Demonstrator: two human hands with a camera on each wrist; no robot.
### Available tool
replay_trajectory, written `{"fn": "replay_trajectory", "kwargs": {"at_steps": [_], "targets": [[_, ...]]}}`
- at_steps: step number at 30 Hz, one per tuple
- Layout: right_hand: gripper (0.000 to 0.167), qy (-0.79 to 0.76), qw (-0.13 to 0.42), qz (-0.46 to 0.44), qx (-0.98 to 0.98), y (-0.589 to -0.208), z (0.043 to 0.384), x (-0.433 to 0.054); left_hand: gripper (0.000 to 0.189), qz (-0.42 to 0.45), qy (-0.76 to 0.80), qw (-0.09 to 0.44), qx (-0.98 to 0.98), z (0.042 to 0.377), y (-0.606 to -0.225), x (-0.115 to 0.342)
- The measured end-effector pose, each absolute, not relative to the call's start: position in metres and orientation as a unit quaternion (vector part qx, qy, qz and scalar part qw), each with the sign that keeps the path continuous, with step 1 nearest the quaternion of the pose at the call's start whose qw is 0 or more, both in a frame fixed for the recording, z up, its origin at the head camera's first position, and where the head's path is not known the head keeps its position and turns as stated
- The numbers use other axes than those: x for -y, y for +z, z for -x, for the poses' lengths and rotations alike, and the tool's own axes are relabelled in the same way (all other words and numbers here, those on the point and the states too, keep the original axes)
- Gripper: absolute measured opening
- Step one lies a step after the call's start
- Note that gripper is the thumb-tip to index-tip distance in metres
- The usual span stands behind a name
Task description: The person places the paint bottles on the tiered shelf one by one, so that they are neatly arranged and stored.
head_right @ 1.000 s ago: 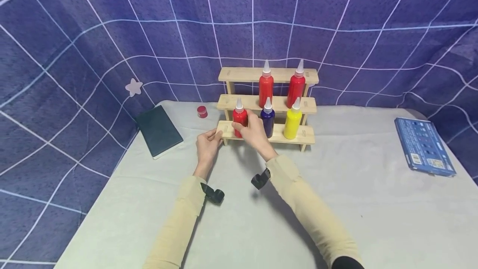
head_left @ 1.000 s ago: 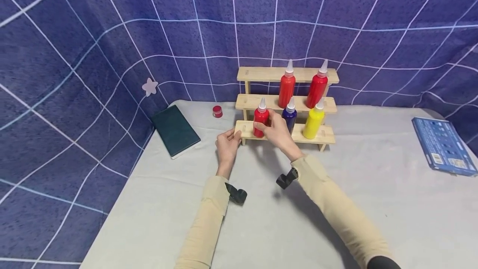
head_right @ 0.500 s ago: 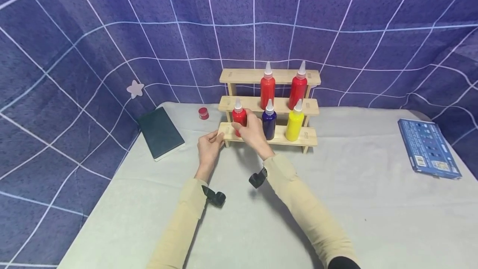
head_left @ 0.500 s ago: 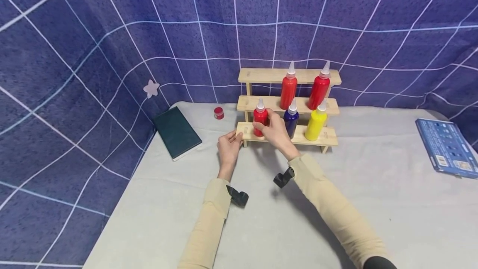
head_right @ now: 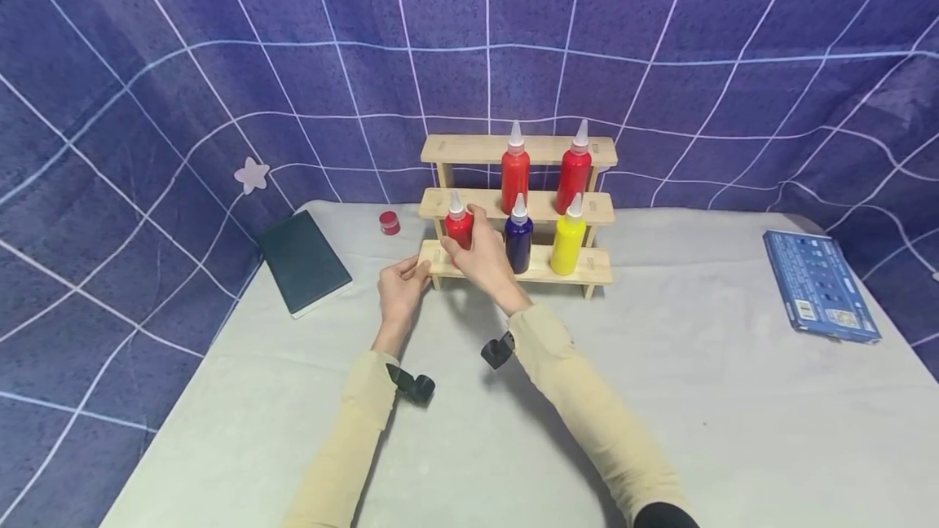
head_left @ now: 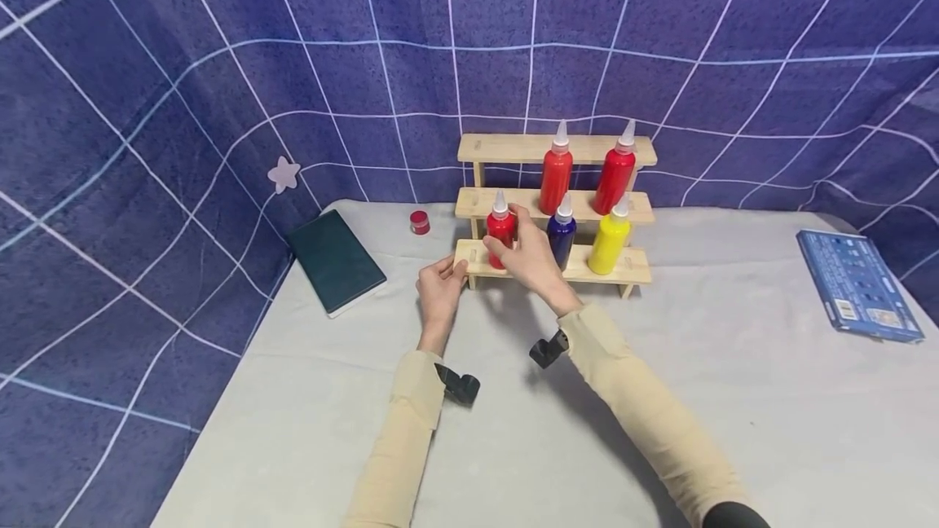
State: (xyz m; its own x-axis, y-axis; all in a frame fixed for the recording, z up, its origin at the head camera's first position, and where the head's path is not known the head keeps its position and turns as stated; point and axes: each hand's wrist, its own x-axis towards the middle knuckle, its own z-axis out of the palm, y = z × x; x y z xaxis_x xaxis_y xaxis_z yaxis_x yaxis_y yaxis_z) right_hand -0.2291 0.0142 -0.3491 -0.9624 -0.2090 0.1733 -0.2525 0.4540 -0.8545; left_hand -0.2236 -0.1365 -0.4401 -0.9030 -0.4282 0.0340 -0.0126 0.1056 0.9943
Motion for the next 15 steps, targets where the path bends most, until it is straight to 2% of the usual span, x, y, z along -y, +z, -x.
{"fn": "replay_trajectory", "kwargs": {"at_steps": [8, 15], "targets": [[0.066, 0.515, 0.075, -0.186, 0.833, -0.318, 0.208, -0.023, 0.033, -0.15, -0.652, 0.151, 0.728, 0.228, -0.436, 0.143], [0.059, 0.596, 0.109, -0.232, 0.761, -0.289, 0.187, -0.044, 0.036, -0.15, -0.607, 0.152, 0.766, 0.227, -0.428, 0.158]]}}
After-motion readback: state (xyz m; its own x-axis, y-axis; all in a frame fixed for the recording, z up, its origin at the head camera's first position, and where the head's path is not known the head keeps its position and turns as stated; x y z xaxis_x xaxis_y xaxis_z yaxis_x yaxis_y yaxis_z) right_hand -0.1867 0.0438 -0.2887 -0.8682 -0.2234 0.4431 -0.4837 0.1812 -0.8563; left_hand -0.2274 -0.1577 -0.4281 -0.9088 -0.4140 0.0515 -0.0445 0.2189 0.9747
